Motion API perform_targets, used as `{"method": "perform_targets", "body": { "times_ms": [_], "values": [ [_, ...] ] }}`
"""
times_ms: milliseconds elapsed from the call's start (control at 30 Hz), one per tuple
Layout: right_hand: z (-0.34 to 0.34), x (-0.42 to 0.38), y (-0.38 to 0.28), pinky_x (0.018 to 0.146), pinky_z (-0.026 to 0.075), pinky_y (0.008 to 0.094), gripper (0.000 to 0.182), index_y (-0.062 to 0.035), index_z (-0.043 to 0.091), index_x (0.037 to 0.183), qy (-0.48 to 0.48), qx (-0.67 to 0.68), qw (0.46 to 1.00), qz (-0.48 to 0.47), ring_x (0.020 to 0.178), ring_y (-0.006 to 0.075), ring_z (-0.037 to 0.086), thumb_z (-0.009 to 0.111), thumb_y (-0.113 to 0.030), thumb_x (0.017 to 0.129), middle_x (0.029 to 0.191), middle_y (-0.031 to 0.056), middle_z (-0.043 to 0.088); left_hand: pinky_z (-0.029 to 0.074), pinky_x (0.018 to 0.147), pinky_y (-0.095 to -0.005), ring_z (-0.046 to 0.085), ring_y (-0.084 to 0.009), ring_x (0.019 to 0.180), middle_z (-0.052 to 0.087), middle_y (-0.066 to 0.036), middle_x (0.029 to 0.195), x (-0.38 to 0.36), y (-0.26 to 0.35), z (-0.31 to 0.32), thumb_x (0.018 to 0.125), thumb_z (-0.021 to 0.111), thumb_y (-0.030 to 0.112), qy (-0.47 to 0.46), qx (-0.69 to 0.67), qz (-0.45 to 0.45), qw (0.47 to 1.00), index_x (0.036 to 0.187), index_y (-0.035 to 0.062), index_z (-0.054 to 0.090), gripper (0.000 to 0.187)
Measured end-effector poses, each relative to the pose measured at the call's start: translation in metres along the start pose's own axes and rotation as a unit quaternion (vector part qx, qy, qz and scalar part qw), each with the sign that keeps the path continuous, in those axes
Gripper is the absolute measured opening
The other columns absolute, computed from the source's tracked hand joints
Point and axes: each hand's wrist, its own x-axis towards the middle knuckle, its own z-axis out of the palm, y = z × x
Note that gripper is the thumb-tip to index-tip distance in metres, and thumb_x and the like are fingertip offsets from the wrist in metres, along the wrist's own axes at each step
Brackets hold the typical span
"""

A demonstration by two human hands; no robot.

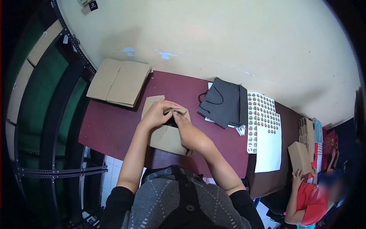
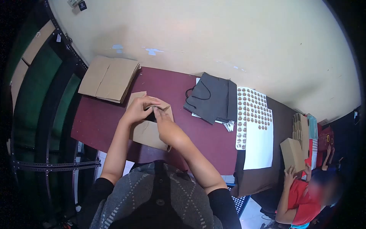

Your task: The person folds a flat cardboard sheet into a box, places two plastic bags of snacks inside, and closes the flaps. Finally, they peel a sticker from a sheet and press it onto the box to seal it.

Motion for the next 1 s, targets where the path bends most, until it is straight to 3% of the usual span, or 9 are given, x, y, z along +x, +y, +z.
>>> {"method": "perform_targets", "body": {
  "times_ms": [67, 133, 267, 467, 533, 600, 700, 833, 1000],
  "values": [
    [0.007, 0.004, -0.002, 0.106, 0.032, 0.0397, 0.068, 0.0070, 0.020, 0.140, -0.030, -0.023, 0.999, 0.006, 0.129, 0.0421, 0.033, 0.037, 0.009, 0.074, 0.138, 0.0329, 0.030, 0.020, 0.112, -0.0445, 0.056, -0.0243, 0.112, 0.064, -0.011, 0.111, -0.008, 0.000, -0.001, 0.073, 0.059, 0.000, -0.022, 0.024, 0.012, 0.999, 0.103, 0.0042, 0.067, 0.031],
    [0.009, 0.003, -0.010, 0.104, 0.034, 0.0398, 0.067, 0.0087, 0.020, 0.139, -0.022, -0.056, 0.998, 0.022, 0.127, 0.0442, 0.035, 0.038, 0.008, 0.075, 0.136, 0.0339, 0.033, 0.025, 0.110, -0.0409, 0.049, -0.0256, 0.121, 0.056, -0.012, 0.124, -0.018, 0.018, -0.005, 0.076, 0.057, 0.001, 0.022, -0.164, 0.029, 0.986, 0.112, 0.0051, 0.063, 0.037],
    [0.020, 0.005, -0.014, 0.103, 0.036, 0.0403, 0.067, 0.0093, 0.018, 0.139, 0.009, -0.043, 0.999, 0.009, 0.123, 0.0465, 0.038, 0.040, 0.006, 0.076, 0.131, 0.0350, 0.036, 0.029, 0.108, -0.0412, 0.040, -0.0313, 0.128, 0.047, -0.014, 0.134, -0.030, 0.000, -0.011, 0.076, 0.061, 0.007, 0.152, 0.042, -0.017, 0.987, 0.121, 0.0103, 0.058, 0.046],
    [0.061, 0.029, -0.003, 0.092, 0.039, 0.0610, 0.052, 0.0055, 0.042, 0.130, -0.117, -0.212, 0.963, 0.114, 0.122, 0.0410, 0.041, 0.050, -0.011, 0.082, 0.130, 0.0262, 0.043, 0.012, 0.112, -0.0493, 0.027, -0.0341, 0.135, 0.034, -0.016, 0.144, -0.047, -0.013, 0.000, 0.084, 0.058, 0.028, 0.082, 0.133, -0.097, 0.983, 0.136, 0.0140, 0.041, 0.057],
    [0.085, 0.029, 0.014, 0.099, 0.025, 0.0670, 0.047, 0.0045, 0.048, 0.125, -0.096, -0.301, 0.945, 0.089, 0.123, 0.0418, 0.038, 0.051, -0.014, 0.081, 0.128, 0.0257, 0.046, 0.013, 0.112, -0.0497, 0.030, -0.0333, 0.134, 0.038, -0.016, 0.141, -0.053, -0.033, 0.009, 0.086, 0.055, 0.029, 0.075, 0.112, -0.077, 0.988, 0.135, 0.0127, 0.042, 0.053],
    [0.067, 0.023, 0.015, 0.104, 0.015, 0.0659, 0.044, 0.0055, 0.052, 0.120, -0.095, -0.273, 0.954, 0.078, 0.125, 0.0422, 0.036, 0.052, -0.013, 0.079, 0.128, 0.0271, 0.045, 0.014, 0.112, -0.0498, 0.031, -0.0327, 0.133, 0.040, -0.016, 0.139, -0.057, -0.029, 0.015, 0.087, 0.053, 0.029, 0.083, 0.181, -0.062, 0.978, 0.134, 0.0121, 0.043, 0.051],
    [0.031, 0.008, 0.028, 0.105, 0.026, 0.0543, 0.036, 0.0079, 0.059, 0.107, -0.081, -0.047, 0.995, -0.029, 0.120, 0.0404, 0.042, 0.055, -0.014, 0.079, 0.121, 0.0291, 0.049, 0.014, 0.111, -0.0499, 0.034, -0.0321, 0.132, 0.044, -0.015, 0.135, -0.061, -0.024, 0.022, 0.088, 0.053, 0.029, 0.085, 0.251, -0.062, 0.962, 0.132, 0.0118, 0.045, 0.048],
    [-0.017, -0.012, 0.033, 0.092, 0.040, 0.0441, 0.046, 0.0068, 0.055, 0.113, -0.086, 0.135, 0.987, 0.015, 0.106, 0.0403, 0.051, 0.061, -0.026, 0.081, 0.104, 0.0267, 0.058, 0.014, 0.111, -0.0512, 0.034, -0.0344, 0.130, 0.044, -0.016, 0.134, -0.059, -0.024, 0.021, 0.088, 0.051, 0.032, 0.054, 0.255, -0.083, 0.962, 0.130, 0.0112, 0.047, 0.047],
    [0.008, -0.021, 0.067, 0.103, 0.034, 0.0401, 0.063, -0.0022, 0.039, 0.135, 0.167, 0.108, 0.971, 0.134, 0.124, 0.0371, 0.042, 0.057, -0.040, 0.087, 0.132, 0.0241, 0.044, 0.014, 0.111, -0.0490, 0.026, -0.0360, 0.134, 0.030, -0.017, 0.142, -0.071, -0.022, 0.021, 0.089, 0.052, 0.035, 0.226, 0.229, -0.121, 0.939, 0.138, 0.0134, 0.036, 0.056]
  ]
}}
